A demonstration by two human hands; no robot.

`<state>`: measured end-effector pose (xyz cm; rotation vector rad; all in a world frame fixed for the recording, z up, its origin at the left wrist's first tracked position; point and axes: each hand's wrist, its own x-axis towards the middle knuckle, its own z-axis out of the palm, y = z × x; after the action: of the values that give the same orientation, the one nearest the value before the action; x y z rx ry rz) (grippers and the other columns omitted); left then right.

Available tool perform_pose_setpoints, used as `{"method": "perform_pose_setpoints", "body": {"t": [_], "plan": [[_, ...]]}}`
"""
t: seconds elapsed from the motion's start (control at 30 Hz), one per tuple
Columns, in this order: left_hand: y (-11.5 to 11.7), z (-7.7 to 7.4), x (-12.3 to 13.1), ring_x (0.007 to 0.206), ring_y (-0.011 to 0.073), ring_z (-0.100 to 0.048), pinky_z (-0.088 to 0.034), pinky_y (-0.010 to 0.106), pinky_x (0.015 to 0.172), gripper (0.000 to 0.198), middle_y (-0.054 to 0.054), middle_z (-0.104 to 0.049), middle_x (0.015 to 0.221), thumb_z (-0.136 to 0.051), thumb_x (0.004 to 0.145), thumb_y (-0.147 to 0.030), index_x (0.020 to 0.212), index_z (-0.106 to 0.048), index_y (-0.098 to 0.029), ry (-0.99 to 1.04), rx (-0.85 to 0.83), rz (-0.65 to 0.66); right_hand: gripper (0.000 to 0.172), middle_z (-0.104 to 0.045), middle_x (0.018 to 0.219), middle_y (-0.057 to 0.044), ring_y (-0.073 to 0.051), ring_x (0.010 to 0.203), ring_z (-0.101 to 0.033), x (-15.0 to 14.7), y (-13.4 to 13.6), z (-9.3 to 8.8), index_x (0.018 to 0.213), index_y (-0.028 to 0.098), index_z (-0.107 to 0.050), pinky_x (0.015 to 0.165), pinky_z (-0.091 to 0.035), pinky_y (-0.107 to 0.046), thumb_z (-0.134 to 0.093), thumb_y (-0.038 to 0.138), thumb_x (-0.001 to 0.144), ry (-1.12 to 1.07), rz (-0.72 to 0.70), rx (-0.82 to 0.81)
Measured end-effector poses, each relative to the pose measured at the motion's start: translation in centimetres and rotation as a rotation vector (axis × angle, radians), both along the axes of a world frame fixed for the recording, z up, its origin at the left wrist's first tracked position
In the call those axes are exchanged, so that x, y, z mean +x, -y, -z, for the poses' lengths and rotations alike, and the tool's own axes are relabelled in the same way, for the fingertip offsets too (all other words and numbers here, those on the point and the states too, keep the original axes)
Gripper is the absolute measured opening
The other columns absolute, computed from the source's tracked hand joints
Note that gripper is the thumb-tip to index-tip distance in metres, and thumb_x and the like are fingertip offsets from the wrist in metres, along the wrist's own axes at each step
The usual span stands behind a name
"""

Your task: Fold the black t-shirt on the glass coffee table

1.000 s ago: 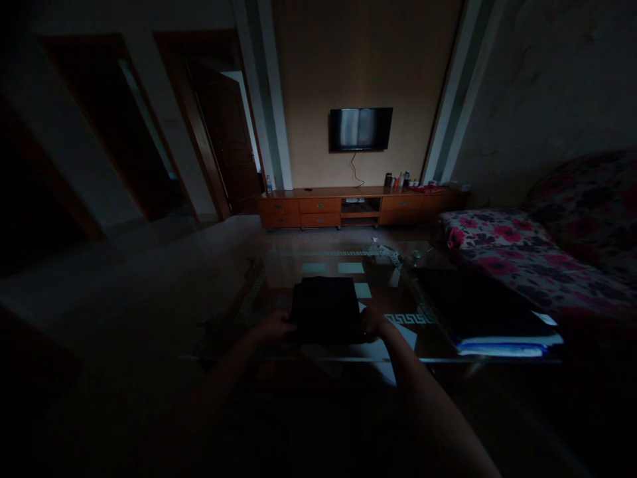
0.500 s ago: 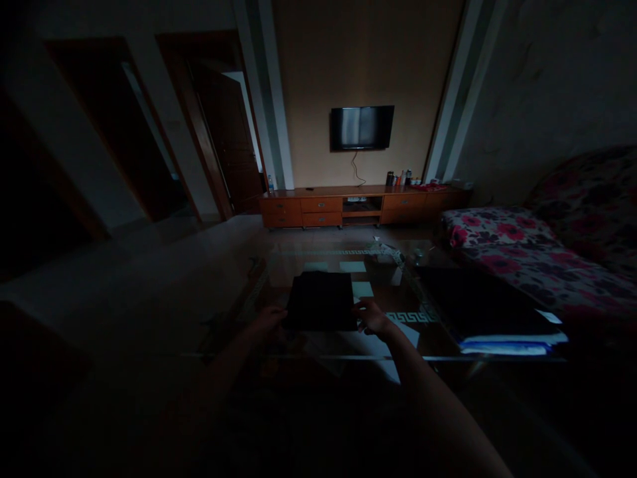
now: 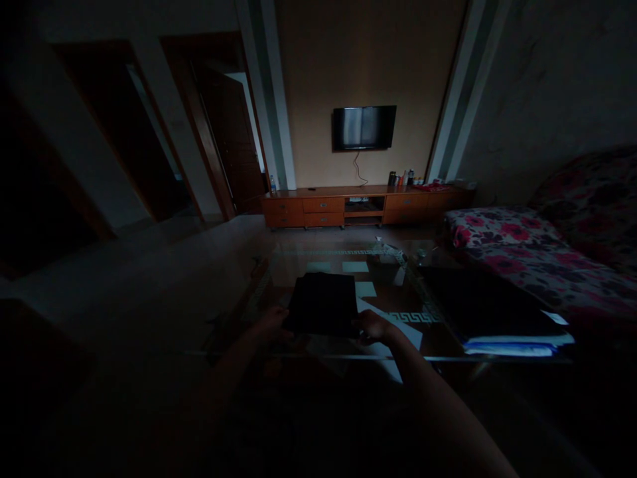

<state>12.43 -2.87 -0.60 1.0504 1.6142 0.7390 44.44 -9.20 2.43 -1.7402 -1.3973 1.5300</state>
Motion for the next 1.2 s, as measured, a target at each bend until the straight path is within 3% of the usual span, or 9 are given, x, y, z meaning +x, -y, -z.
{"method": "perform_pose_setpoints", "body": {"t": [0.33,0.53,0.7,0.77,0.83,0.9,1.0,1.1,1.2], "plan": [[0.5,0.4,-0.2,0.076,0.0166,-0.072,-0.062,0.030,0.063,0.033,0.007,-0.068,0.108,-0.070,0.089,-0.043,0.103,-0.052,-0.019,-0.001,0.007,-0.048,0.025,-0.060,0.056,0.001,-0.013,0.047,-0.061,-0.7,-0.1,0.1,0.077,0.019,-0.058,0.040,-0.033,-0.018,-0.069,0.039,0.087,0.170,0.059,0.044],[0.6,0.1,0.0,0.084,0.0189,-0.073,-0.059,0.025,0.060,0.021,0.011,-0.070,0.113,-0.062,0.093,-0.037,0.101,-0.054,-0.019,-0.096,0.027,-0.024,0.024,-0.070,0.068,-0.003,-0.015,0.048,-0.065,-1.4,-0.3,0.1,0.106,0.017,-0.060,0.038,-0.028,-0.017,-0.066,0.034,0.089,0.299,0.094,0.073],[1.8,-0.8,-0.4,0.083,0.0245,-0.074,-0.059,0.030,0.064,0.010,0.009,-0.075,0.092,-0.066,0.085,-0.025,0.091,-0.065,-0.017,-0.182,0.048,0.158,0.013,-0.070,0.065,-0.006,-0.019,0.050,-0.067,-1.4,0.2,-0.3,0.090,0.016,-0.067,0.041,-0.038,-0.021,-0.070,0.027,0.085,0.413,0.040,0.056],[2.5,-1.7,-0.3,0.096,0.0277,-0.074,-0.060,0.034,0.076,0.020,0.010,-0.076,0.101,-0.070,0.080,-0.021,0.099,-0.068,-0.018,-0.255,0.124,0.203,0.011,-0.071,0.068,-0.009,-0.024,0.059,-0.071,-1.6,0.1,-0.8,0.086,0.015,-0.068,0.048,-0.047,-0.026,-0.073,0.025,0.082,0.489,0.045,0.058],[2.9,-2.8,0.4,0.120,0.0321,-0.065,-0.054,0.038,0.096,0.040,0.015,-0.068,0.126,-0.072,0.077,-0.018,0.116,-0.065,-0.018,-0.374,0.256,0.179,0.022,-0.074,0.090,-0.017,-0.031,0.083,-0.075,-2.2,-0.3,-1.3,0.102,0.014,-0.068,0.065,-0.056,-0.034,-0.071,0.026,0.083,0.579,0.098,0.123],[3.1,-3.6,1.6,0.135,0.0346,-0.053,-0.046,0.044,0.109,0.048,0.020,-0.056,0.143,-0.068,0.080,-0.018,0.127,-0.059,-0.016,-0.581,0.432,0.185,0.039,-0.067,0.122,-0.024,-0.035,0.115,-0.067,-3.5,-0.8,-1.7,0.126,0.012,-0.060,0.088,-0.054,-0.040,-0.062,0.029,0.090,0.655,0.161,0.235],[2.6,-3.5,3.5,0.140,0.0306,-0.048,-0.038,0.045,0.117,0.040,0.018,-0.053,0.148,-0.051,0.095,-0.025,0.132,-0.058,-0.015,-0.897,0.722,0.403,0.047,-0.051,0.148,-0.022,-0.031,0.137,-0.050,-6.5,-1.5,-1.5,0.143,0.014,-0.049,0.108,-0.042,-0.042,-0.044,0.031,0.100,0.723,0.120,0.450],[1.7,-1.7,4.2,0.151,0.0294,-0.035,-0.028,0.046,0.124,0.052,0.014,-0.045,0.159,-0.041,0.101,-0.039,0.146,-0.050,-0.015,-1.027,0.827,0.574,0.056,-0.037,0.162,-0.015,-0.032,0.149,-0.034,-9.3,-1.6,0.1,0.153,0.022,-0.044,0.119,-0.028,-0.046,-0.043,0.042,0.101,0.813,-0.074,0.600],[1.1,0.6,3.7,0.156,0.0302,-0.023,-0.021,0.049,0.127,0.066,0.013,-0.033,0.167,-0.039,0.101,-0.050,0.156,-0.038,-0.014,-1.074,0.796,0.605,0.065,-0.017,0.172,-0.007,-0.036,0.158,-0.008,-10.4,-1.6,2.1,0.160,0.035,-0.033,0.124,-0.010,-0.051,-0.041,0.057,0.100,0.879,-0.157,0.553]]}}
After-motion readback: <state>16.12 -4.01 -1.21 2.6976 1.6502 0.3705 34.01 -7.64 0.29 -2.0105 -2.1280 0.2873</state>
